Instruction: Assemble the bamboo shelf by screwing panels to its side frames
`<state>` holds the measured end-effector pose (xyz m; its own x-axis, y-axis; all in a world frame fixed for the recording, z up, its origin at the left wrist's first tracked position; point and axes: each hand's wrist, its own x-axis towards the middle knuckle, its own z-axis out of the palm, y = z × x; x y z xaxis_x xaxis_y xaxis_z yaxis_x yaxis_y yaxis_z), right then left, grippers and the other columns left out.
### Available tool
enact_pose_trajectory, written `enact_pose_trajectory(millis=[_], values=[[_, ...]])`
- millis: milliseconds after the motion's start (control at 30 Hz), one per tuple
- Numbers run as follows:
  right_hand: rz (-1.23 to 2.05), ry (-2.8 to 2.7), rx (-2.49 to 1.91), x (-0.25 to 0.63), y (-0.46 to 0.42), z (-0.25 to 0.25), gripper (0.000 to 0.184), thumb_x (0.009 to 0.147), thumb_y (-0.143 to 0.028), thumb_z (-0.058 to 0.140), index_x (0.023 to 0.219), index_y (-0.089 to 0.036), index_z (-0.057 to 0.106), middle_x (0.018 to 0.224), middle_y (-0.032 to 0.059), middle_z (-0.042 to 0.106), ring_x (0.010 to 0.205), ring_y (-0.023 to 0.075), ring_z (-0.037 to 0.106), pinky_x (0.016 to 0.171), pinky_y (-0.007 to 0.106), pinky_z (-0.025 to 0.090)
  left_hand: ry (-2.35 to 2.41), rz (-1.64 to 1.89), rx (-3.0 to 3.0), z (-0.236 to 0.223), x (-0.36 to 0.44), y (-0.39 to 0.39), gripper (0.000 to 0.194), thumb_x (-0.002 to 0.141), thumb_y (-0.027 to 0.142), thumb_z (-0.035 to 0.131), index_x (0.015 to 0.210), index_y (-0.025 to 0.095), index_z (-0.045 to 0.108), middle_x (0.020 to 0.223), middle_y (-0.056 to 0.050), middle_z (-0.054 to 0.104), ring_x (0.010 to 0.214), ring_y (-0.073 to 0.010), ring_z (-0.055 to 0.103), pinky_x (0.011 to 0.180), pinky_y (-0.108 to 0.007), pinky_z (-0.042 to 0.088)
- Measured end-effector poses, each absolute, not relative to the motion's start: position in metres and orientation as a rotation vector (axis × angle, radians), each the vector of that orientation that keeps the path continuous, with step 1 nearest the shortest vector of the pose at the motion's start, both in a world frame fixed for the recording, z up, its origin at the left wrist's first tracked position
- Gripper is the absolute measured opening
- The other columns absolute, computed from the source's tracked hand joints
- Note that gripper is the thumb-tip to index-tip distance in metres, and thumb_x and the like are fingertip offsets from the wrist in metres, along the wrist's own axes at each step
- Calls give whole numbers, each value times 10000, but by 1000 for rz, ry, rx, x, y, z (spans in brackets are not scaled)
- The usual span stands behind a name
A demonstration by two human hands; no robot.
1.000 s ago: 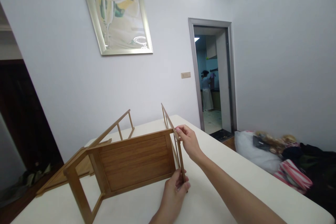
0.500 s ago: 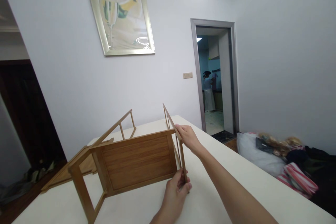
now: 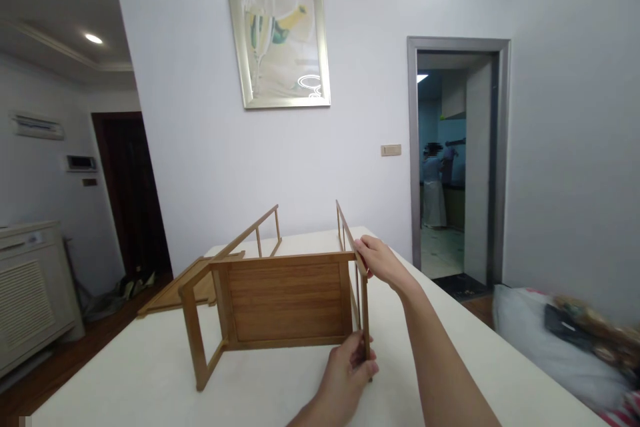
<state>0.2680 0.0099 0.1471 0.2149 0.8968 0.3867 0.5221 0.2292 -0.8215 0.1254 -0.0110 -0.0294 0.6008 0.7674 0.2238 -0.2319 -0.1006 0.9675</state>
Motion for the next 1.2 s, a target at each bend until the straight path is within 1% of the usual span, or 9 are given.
enact_pose_trajectory(millis=[167, 367, 467, 600, 767, 867, 1067, 1133, 1200], values=[[424, -1535, -1484, 270, 6, 148, 211, 896, -266, 419, 695, -211, 452, 609, 1, 597, 502, 118, 563, 432, 204, 392, 519, 964, 1411, -25, 126, -10, 288, 679, 232, 742, 943, 161, 650, 802, -28, 606, 753, -138, 556, 686, -243, 428], [235, -1607, -1576, 273, 4, 148, 155, 837, -150, 467, 696, -213, 470, 622, 1, 600, 533, 124, 525, 513, 236, 334, 527, 964, 1417, -25, 126, -10, 288, 680, 182, 714, 955, 159, 633, 797, -22, 601, 739, -130, 548, 674, -237, 423], [171, -1621, -1610, 273, 4, 148, 179, 868, -199, 460, 691, -211, 483, 650, 20, 614, 563, 134, 524, 549, 253, 329, 527, 959, 1429, -26, 125, -10, 290, 686, 154, 691, 969, 155, 623, 801, -22, 603, 734, -127, 548, 670, -237, 422], [117, -1627, -1657, 275, 7, 147, 301, 939, -337, 388, 690, -212, 502, 709, 55, 639, 601, 152, 542, 572, 264, 330, 532, 953, 1435, -26, 125, -10, 289, 698, 128, 662, 983, 152, 619, 817, -27, 601, 755, -132, 552, 678, -240, 426], [48, -1639, -1728, 275, 11, 145, 356, 943, -355, 385, 629, -213, 475, 703, 79, 627, 609, 165, 519, 580, 277, 304, 520, 953, 1437, -26, 126, -11, 287, 700, 115, 650, 984, 151, 624, 819, -28, 597, 761, -134, 550, 679, -240, 425], [45, -1643, -1741, 272, 10, 146, 319, 938, -320, 372, 653, -208, 461, 729, 84, 623, 612, 154, 506, 574, 267, 305, 513, 962, 1450, -28, 126, -10, 285, 696, 100, 638, 977, 147, 625, 816, -25, 595, 758, -132, 551, 686, -242, 427], [128, -1651, -1705, 266, 0, 152, 122, 888, -217, 370, 815, -208, 467, 746, 37, 629, 645, 145, 531, 593, 234, 345, 500, 961, 1465, -32, 127, -8, 293, 692, 90, 618, 981, 136, 617, 808, -19, 596, 734, -130, 545, 667, -248, 426], [135, -1644, -1677, 266, 0, 153, 109, 889, -226, 368, 833, -214, 461, 745, 27, 624, 655, 149, 531, 606, 236, 349, 506, 965, 1472, -32, 127, -8, 295, 689, 84, 611, 979, 134, 616, 810, -21, 600, 739, -132, 548, 673, -251, 428], [103, -1630, -1660, 265, 1, 152, 157, 918, -274, 344, 816, -219, 449, 737, 28, 611, 656, 154, 526, 608, 242, 345, 507, 963, 1470, -31, 127, -8, 291, 683, 75, 606, 968, 134, 616, 810, -20, 599, 744, -132, 548, 677, -251, 429]])
